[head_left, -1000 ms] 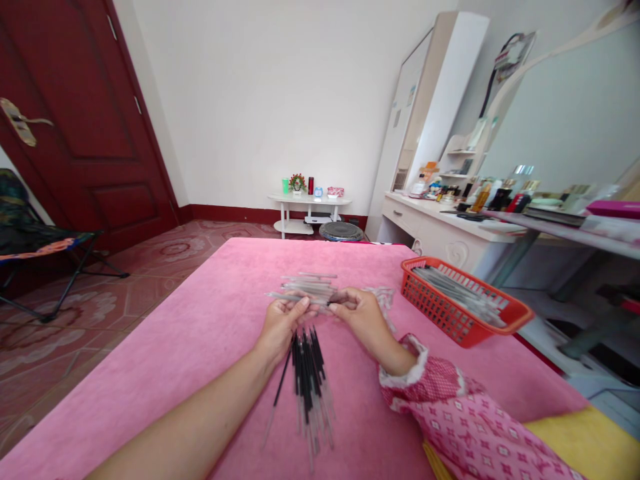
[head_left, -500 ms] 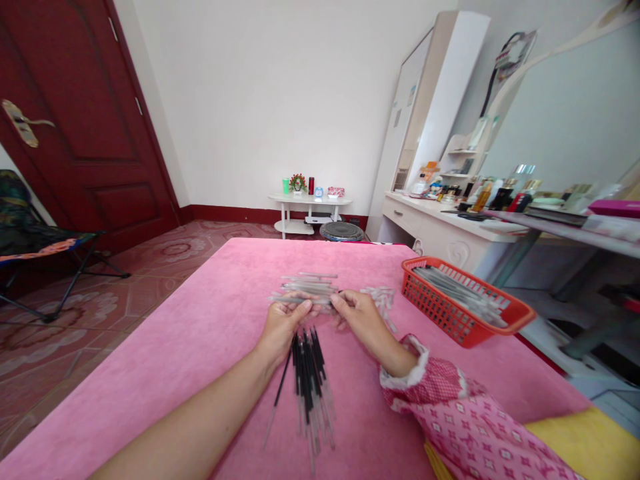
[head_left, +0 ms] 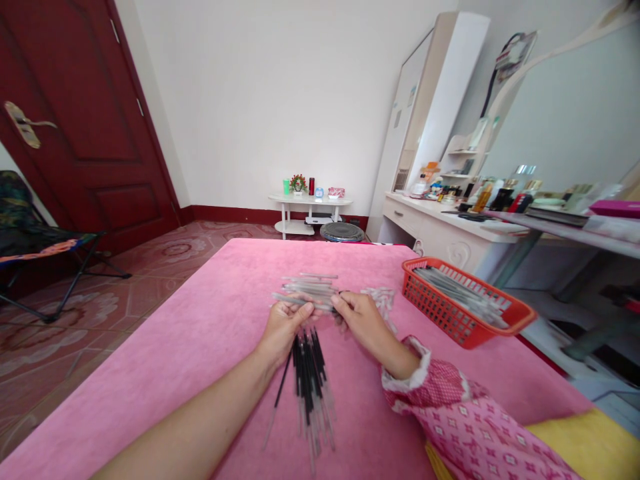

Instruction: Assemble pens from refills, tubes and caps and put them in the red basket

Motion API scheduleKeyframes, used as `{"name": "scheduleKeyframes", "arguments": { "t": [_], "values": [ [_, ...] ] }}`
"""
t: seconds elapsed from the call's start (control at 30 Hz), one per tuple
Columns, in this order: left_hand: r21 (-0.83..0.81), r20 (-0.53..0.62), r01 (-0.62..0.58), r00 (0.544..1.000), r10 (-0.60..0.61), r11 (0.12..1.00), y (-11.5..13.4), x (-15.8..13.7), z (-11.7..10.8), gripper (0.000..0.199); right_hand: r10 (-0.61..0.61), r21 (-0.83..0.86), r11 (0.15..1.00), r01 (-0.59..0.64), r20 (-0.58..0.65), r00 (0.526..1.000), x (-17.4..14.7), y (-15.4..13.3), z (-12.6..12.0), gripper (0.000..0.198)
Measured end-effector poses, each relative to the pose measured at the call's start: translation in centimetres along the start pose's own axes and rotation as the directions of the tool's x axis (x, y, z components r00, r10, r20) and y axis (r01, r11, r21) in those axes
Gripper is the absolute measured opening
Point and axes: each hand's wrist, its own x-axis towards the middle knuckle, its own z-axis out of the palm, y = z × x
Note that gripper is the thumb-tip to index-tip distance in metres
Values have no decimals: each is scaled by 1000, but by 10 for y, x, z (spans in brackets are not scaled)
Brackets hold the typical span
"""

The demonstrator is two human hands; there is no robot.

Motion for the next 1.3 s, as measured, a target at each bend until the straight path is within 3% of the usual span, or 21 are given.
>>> {"name": "scheduleKeyframes", "arguments": {
  "t": [0.2, 0.33, 0.43, 0.57, 0.73, 0.93, 1.03, 1.17, 1.3],
  "values": [
    [-54, -61, -6, 998, 3, 999, 2, 0, 1, 28, -37, -64, 997, 36, -17, 999, -1, -1, 1, 20],
    [-66, -66, 0, 998, -4, 998, 3, 0, 2, 29, -9, -46, 999, 10, 31, 999, -2, -5, 1, 34],
    [-60, -67, 2, 998, -6, 998, 3, -1, 2, 29, -47, 3, 999, 47, -22, 999, -2, -8, 0, 23],
    [-15, -28, 11, 1000, -11, 1000, 3, -2, 1, 28, 48, 83, 995, -54, 71, 996, -2, -6, 0, 39],
    [-16, -29, 10, 1000, -10, 1000, 1, -2, 0, 26, 40, 77, 996, -44, 54, 998, -2, -2, 4, 32],
    [26, 13, -14, 1000, 13, 1000, 0, -1, -3, 23, 186, 169, 960, -222, 207, 961, 2, 1, -1, 53],
    [26, -6, -22, 1000, 22, 999, 1, -1, -3, 23, 176, 187, 959, -215, 204, 963, 5, 2, -9, 50],
    [20, -12, -11, 1000, 11, 1000, 1, -1, -2, 25, 86, 208, 971, -119, 163, 983, 4, 1, -8, 36],
    [31, -3, -5, 1000, 5, 1000, 0, -2, -1, 27, 140, 255, 946, -201, 237, 961, 3, 0, -1, 45]
  ]
}}
